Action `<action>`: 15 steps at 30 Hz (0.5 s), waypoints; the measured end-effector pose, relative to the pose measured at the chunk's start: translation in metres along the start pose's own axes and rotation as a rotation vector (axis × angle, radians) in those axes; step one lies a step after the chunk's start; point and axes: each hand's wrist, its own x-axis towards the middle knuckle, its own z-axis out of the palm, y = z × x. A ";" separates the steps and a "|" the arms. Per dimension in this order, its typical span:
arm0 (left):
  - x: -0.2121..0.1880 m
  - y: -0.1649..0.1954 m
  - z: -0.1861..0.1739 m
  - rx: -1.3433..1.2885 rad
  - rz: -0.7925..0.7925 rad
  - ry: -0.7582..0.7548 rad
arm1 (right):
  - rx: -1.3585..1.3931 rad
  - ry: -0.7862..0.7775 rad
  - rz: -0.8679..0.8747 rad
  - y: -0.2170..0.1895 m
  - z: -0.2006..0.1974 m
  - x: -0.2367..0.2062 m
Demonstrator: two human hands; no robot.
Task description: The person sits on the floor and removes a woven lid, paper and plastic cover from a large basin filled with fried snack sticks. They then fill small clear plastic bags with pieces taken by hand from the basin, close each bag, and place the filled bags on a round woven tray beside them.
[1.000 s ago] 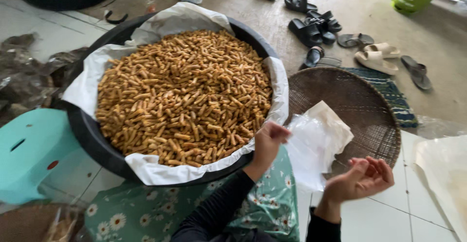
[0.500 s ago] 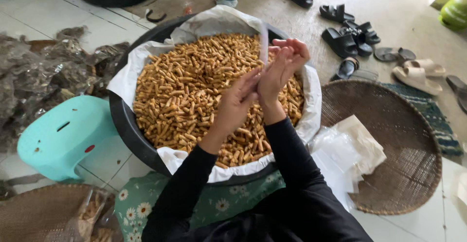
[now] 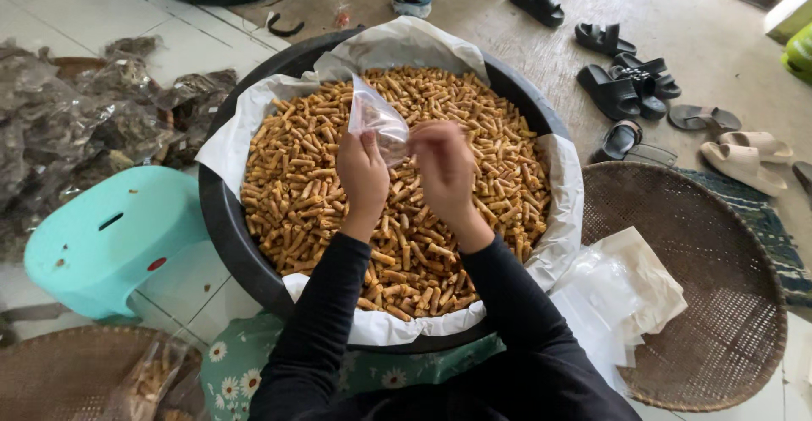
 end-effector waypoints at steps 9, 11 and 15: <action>0.005 -0.013 0.001 -0.724 -0.067 0.016 | -0.130 -0.322 0.156 -0.009 0.014 0.013; 0.003 -0.016 0.001 -1.032 -0.391 -0.072 | -0.194 -0.313 0.101 -0.004 0.012 0.010; -0.004 -0.019 0.004 -1.081 -0.288 -0.169 | -0.271 -0.264 0.109 0.006 0.011 0.001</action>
